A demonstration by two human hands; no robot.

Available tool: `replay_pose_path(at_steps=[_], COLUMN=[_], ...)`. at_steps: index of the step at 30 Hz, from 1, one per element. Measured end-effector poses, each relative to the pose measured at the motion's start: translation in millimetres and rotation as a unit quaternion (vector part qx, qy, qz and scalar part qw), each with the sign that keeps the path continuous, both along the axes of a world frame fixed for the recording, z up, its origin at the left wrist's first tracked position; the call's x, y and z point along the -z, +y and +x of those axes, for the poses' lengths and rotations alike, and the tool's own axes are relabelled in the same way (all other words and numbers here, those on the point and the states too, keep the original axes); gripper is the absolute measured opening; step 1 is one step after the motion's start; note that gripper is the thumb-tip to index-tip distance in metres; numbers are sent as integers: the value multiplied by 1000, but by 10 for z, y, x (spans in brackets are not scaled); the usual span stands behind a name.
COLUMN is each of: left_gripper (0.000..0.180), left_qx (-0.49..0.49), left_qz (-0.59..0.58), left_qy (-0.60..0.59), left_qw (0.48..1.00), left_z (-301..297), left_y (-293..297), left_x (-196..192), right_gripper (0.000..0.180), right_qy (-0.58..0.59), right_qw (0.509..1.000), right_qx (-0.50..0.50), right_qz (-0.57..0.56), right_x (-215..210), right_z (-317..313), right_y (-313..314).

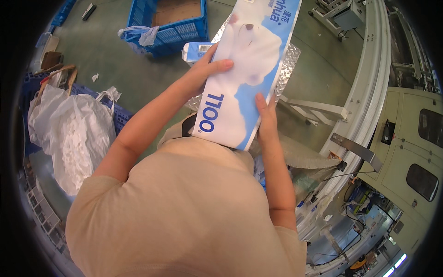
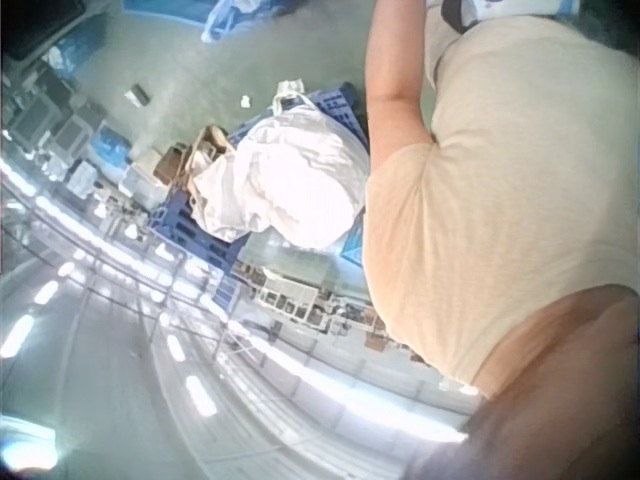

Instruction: The person takes individual rolls of toilet paper from a large bag and places them into a plastic outer packaging sleeve on a metal table, eventually lifting the filled pack.

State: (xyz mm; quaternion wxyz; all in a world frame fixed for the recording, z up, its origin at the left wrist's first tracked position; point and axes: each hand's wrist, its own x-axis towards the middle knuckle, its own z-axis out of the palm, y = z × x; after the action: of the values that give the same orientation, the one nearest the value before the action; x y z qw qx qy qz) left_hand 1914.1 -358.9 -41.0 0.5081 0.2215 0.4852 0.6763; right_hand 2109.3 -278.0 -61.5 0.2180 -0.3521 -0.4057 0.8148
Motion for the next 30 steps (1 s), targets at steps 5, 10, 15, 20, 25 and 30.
replay_pose_path(at_steps=[5,10,15,20,25,30], left_gripper=[78,68,68,73,75,68], left_qx=[-27,23,24,71,69,29], left_qz=[-7,-3,37,102,119,114], left_qy=[-91,-260,-387,-430,-435,-447], left_qw=[995,965,921,894,890,887], left_z=[29,-78,-144,-107,-69,-90], left_y=[-13,-76,-127,-50,-6,57], left_x=[161,330,451,308,301,478], right_gripper=[74,69,74,76,77,87], right_qy=[-22,-8,-89,-74,-87,-104], right_qw=[997,984,916,903,902,862], right_qx=[-53,-25,-2,18,-14,-57], right_qz=[49,175,391,424,422,493], right_x=[-144,-122,-429,-607,-706,-758], right_z=[50,61,-44,-98,-79,-177], right_y=[-309,-426,-609,-643,-546,-308])
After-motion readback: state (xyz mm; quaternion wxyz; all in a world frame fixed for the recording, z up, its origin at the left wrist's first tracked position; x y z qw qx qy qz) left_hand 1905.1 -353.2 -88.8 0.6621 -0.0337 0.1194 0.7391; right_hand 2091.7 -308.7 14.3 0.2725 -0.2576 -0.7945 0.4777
